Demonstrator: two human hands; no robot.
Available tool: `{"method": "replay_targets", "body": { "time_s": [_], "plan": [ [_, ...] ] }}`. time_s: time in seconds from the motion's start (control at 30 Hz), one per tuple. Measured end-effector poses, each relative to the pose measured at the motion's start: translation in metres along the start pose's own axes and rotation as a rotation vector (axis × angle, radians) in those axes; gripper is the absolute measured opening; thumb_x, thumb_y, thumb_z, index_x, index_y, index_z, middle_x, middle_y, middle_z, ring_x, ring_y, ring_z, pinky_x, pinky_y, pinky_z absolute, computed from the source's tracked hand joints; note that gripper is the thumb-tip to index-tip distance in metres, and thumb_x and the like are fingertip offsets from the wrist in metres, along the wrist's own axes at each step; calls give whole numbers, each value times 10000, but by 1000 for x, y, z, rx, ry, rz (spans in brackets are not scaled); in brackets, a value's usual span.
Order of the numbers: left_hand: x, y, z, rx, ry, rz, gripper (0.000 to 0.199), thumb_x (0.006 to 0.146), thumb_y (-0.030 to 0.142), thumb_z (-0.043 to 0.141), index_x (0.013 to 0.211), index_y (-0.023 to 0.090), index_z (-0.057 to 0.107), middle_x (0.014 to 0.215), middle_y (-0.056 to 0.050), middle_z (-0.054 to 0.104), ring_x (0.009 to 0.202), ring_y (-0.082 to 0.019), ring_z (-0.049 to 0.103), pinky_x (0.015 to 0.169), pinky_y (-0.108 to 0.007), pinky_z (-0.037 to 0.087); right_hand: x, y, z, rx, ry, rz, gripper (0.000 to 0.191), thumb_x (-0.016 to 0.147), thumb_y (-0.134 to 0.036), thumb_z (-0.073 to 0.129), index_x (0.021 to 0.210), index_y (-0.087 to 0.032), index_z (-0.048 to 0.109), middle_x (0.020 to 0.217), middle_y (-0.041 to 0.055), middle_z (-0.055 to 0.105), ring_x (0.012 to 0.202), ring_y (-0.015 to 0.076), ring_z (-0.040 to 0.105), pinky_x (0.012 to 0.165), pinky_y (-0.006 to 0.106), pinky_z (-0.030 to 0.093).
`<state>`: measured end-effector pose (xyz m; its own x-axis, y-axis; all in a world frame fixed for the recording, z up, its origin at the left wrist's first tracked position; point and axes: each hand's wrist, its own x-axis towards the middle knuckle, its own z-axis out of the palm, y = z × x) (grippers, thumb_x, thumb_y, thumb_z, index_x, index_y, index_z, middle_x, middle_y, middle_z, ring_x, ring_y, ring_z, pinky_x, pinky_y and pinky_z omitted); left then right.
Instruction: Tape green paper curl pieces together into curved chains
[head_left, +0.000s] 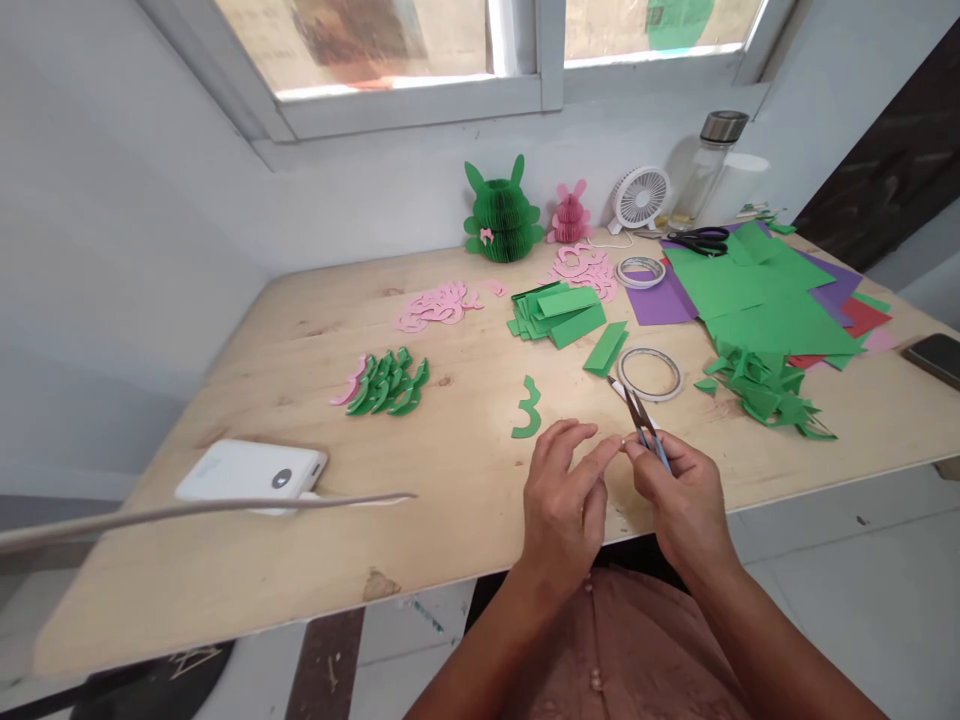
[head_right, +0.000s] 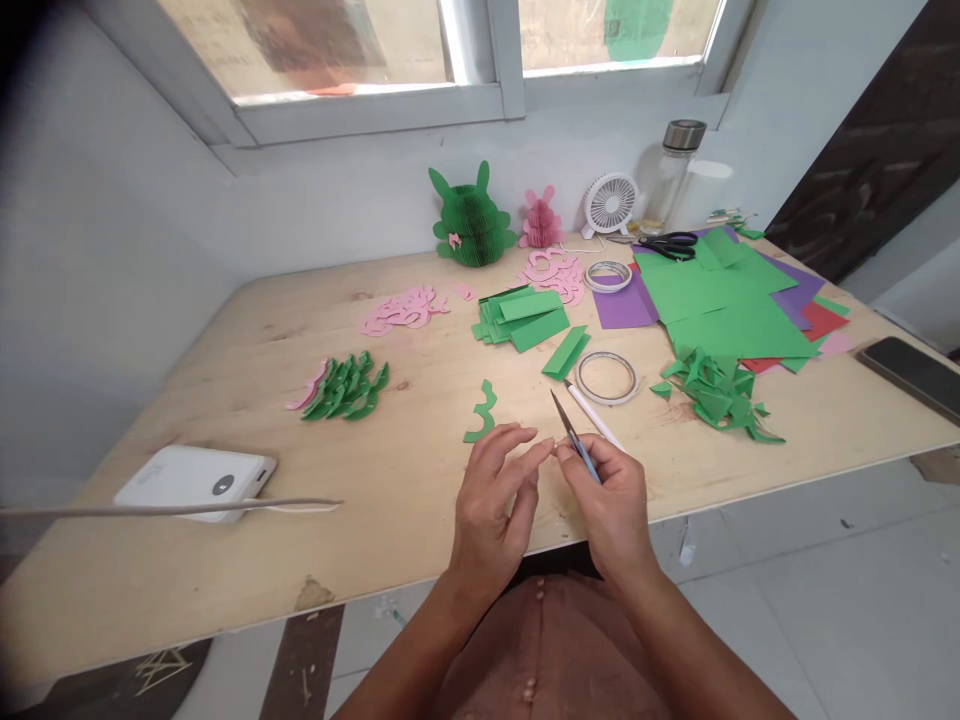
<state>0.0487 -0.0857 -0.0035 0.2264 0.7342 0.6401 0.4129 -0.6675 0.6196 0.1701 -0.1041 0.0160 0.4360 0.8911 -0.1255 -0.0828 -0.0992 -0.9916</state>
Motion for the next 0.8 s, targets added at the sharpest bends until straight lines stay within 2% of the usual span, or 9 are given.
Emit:
{"method": "replay_targets", "body": {
  "time_s": [0.23, 0.43, 0.57, 0.67, 0.8],
  "plan": [
    [-2, -3, 3, 286, 63, 131, 340, 863, 74, 458, 1111, 211, 647, 1110, -115, 631, 1157, -259, 512, 918, -446, 489, 0, 0, -1, -59, 4, -2, 272, 702, -421, 683, 695, -154, 635, 506, -57, 375, 457, 60, 245, 413, 215, 165],
    [-4, -3, 4, 359, 77, 165, 332, 859, 77, 498, 1116, 222, 650, 1092, -107, 642, 1155, -268, 523, 913, -442, 489, 0, -2, 0, -114, 23, -35, 251, 696, -407, 667, 680, -159, 631, 505, -51, 422, 453, 64, 270, 424, 215, 198],
    [-4, -1, 2, 214, 19, 88, 396, 854, 43, 449, 1154, 227, 630, 1116, -107, 623, 1165, -252, 509, 942, -459, 478, 0, 0, 0, -118, 44, -61, 217, 698, -371, 650, 656, -162, 609, 534, -42, 478, 471, 72, 334, 450, 214, 268],
    [-2, 2, -2, -27, -42, -50, 406, 855, 48, 442, 1163, 239, 623, 1147, -91, 615, 1153, -220, 523, 961, -450, 472, 0, 2, 1, -107, 51, -66, 186, 701, -340, 649, 663, -164, 603, 557, -40, 502, 494, 77, 375, 472, 211, 299],
    [1, 6, -6, -315, -86, -264, 333, 851, 80, 495, 1087, 242, 665, 1124, -69, 637, 1094, -189, 575, 949, -400, 485, -1, 2, 1, -106, 45, -77, 177, 699, -327, 653, 661, -165, 597, 531, -52, 468, 473, 70, 340, 456, 211, 265]
  ]
}}
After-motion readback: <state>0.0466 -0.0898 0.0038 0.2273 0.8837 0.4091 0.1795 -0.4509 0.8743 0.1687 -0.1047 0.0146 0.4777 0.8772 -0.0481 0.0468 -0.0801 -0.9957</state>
